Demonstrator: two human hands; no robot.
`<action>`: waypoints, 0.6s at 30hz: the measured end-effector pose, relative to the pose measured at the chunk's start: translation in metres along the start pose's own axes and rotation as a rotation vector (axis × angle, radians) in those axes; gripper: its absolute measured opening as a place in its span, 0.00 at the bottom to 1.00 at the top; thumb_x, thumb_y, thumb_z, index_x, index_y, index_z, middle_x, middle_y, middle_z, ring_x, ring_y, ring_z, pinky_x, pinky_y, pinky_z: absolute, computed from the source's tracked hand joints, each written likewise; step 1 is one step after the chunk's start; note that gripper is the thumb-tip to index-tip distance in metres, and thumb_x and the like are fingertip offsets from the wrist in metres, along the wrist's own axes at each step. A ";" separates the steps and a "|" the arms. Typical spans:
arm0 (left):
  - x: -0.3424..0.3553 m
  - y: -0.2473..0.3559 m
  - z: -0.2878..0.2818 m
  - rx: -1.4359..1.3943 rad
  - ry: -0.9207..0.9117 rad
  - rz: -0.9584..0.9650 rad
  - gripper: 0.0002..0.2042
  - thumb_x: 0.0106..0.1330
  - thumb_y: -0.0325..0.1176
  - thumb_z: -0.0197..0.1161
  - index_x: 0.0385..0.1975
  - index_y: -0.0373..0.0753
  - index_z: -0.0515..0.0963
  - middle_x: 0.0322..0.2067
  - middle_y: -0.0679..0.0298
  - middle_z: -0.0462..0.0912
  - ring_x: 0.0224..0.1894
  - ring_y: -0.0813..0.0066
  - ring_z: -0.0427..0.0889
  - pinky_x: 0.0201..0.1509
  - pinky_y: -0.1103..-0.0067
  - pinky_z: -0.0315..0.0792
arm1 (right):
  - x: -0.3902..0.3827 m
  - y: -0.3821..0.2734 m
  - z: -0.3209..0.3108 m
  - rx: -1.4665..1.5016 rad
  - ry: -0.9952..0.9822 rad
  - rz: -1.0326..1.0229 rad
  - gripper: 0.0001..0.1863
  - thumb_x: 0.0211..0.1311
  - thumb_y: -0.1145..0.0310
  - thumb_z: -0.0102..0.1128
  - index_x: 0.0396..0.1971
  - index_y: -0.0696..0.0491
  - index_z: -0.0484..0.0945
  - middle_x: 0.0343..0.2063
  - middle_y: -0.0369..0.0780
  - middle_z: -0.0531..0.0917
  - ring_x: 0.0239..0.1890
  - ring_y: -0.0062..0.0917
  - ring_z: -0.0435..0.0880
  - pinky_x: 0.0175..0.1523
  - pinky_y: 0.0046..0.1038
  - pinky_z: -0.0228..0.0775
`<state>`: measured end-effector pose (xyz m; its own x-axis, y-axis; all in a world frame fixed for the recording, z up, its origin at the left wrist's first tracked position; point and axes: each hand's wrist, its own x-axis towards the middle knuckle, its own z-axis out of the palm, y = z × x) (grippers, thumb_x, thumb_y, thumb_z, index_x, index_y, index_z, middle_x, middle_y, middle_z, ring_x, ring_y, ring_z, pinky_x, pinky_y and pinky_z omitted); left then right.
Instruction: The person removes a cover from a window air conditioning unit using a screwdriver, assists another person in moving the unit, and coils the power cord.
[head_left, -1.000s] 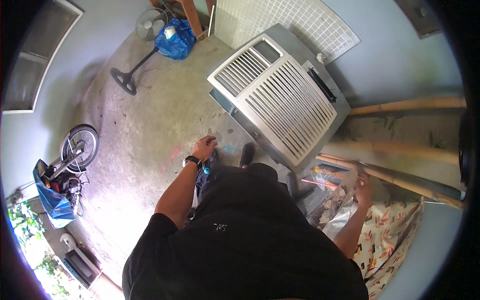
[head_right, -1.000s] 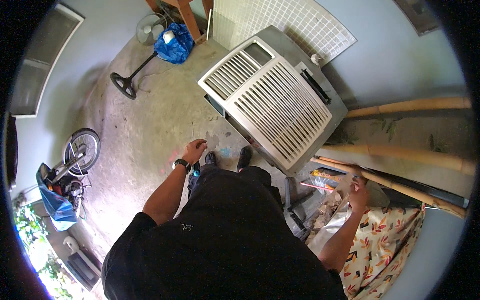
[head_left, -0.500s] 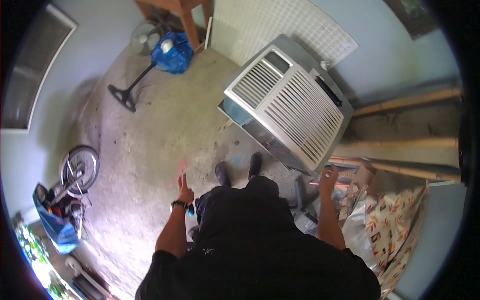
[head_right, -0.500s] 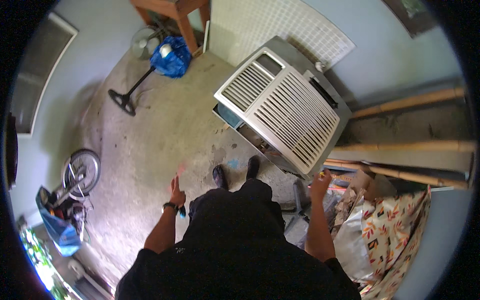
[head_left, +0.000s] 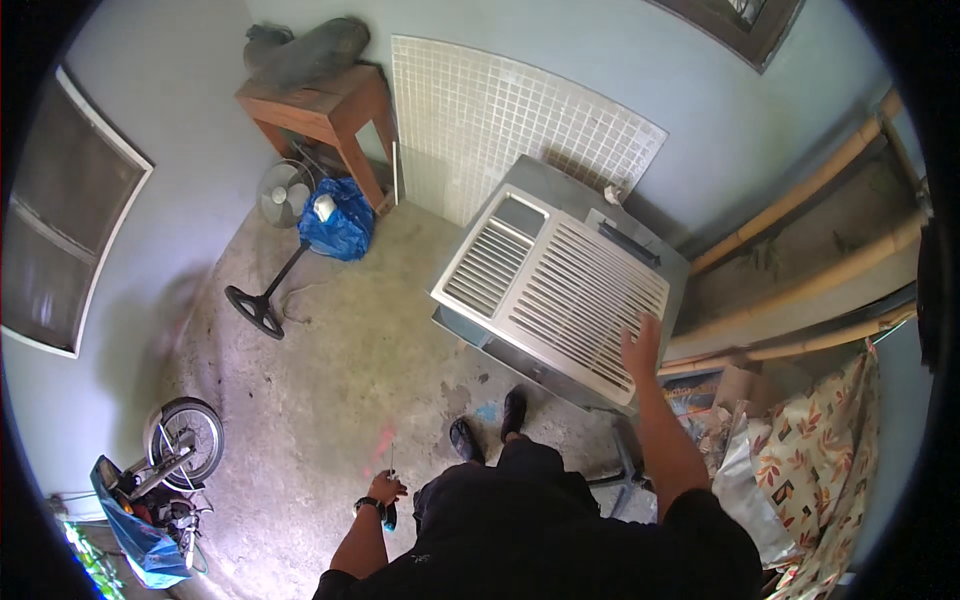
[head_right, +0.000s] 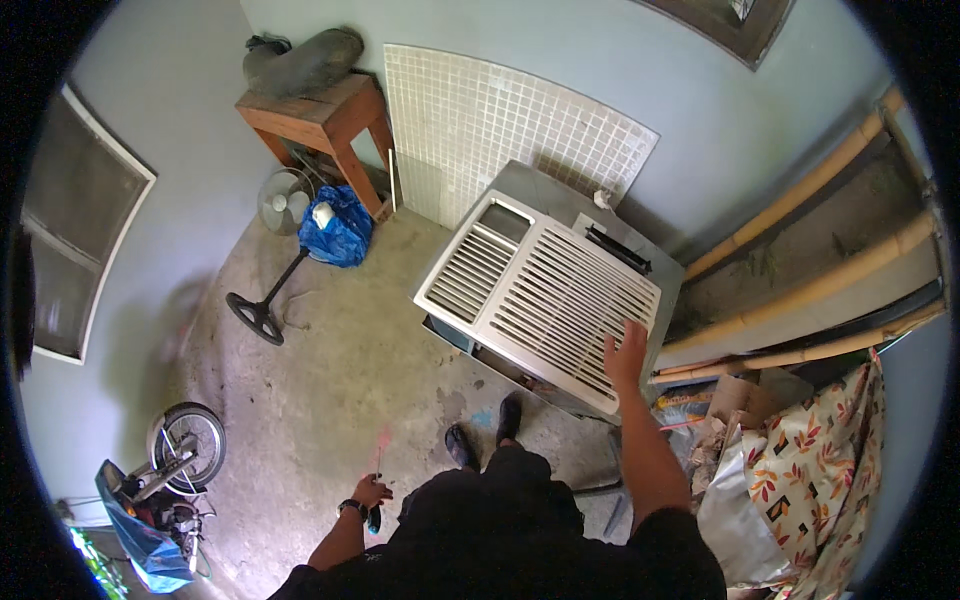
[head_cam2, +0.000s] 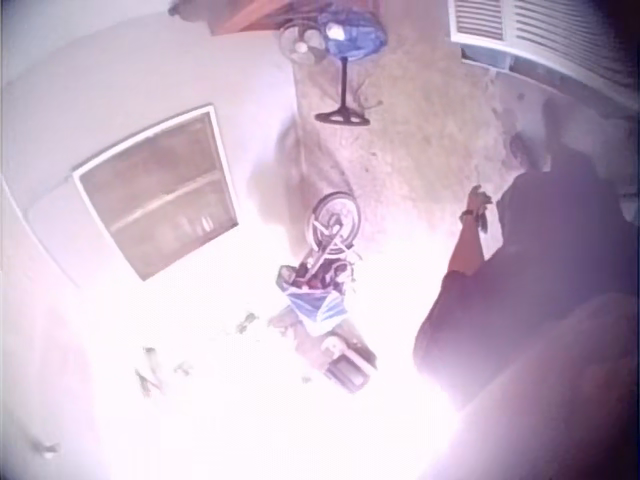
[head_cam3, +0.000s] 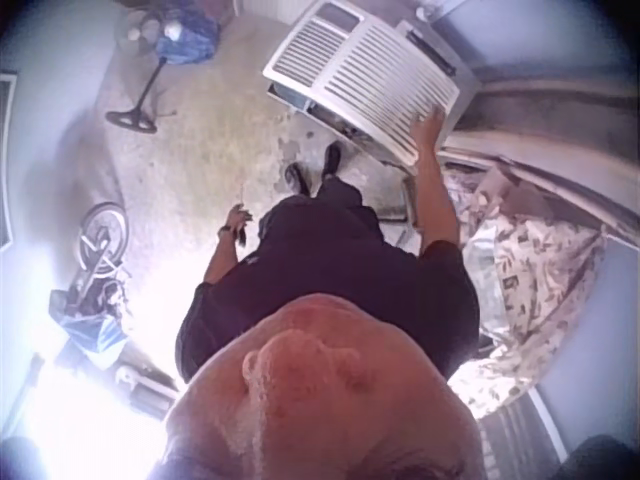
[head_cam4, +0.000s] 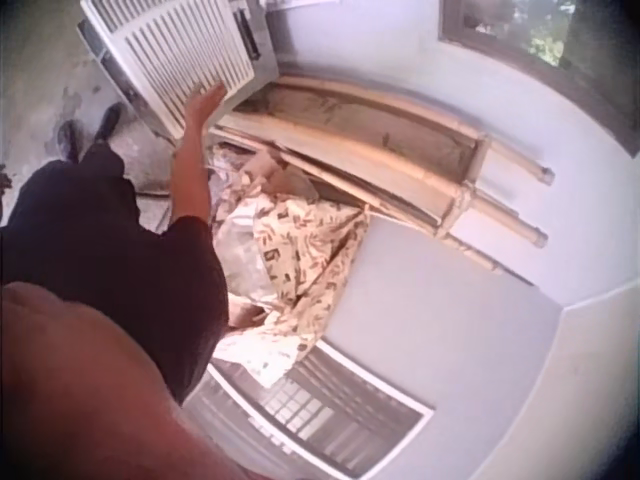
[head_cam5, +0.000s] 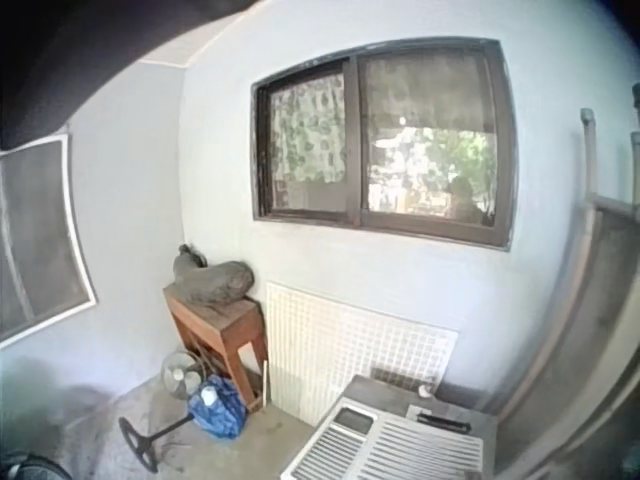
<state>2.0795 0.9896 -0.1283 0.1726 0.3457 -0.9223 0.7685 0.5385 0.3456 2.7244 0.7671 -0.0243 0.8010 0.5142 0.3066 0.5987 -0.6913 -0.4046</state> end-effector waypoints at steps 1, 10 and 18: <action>-0.004 0.003 0.004 0.006 -0.003 -0.016 0.29 0.66 0.28 0.54 0.67 0.33 0.58 0.38 0.50 0.87 0.35 0.62 0.89 0.34 0.69 0.79 | 0.023 0.016 0.005 -0.023 -0.044 0.004 0.25 0.66 0.62 0.62 0.59 0.54 0.68 0.60 0.48 0.66 0.63 0.46 0.66 0.62 0.48 0.64; -0.056 0.041 0.043 -0.055 0.146 0.097 0.21 0.66 0.29 0.59 0.60 0.40 0.72 0.35 0.58 0.86 0.32 0.70 0.86 0.32 0.75 0.80 | 0.186 0.069 0.039 -0.211 -0.246 0.021 0.34 0.68 0.54 0.60 0.70 0.45 0.60 0.72 0.44 0.57 0.72 0.43 0.58 0.69 0.51 0.57; -0.093 0.015 0.093 0.208 0.213 0.010 0.21 0.65 0.32 0.61 0.59 0.39 0.74 0.33 0.57 0.87 0.29 0.68 0.87 0.32 0.74 0.82 | 0.243 0.025 0.053 -0.189 -0.372 0.138 0.34 0.67 0.46 0.56 0.67 0.49 0.65 0.66 0.47 0.68 0.70 0.45 0.61 0.70 0.51 0.55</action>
<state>2.1318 0.8944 -0.0536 0.0644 0.5158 -0.8543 0.8811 0.3725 0.2914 2.9343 0.9022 -0.0057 0.8408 0.5347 -0.0842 0.5027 -0.8290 -0.2451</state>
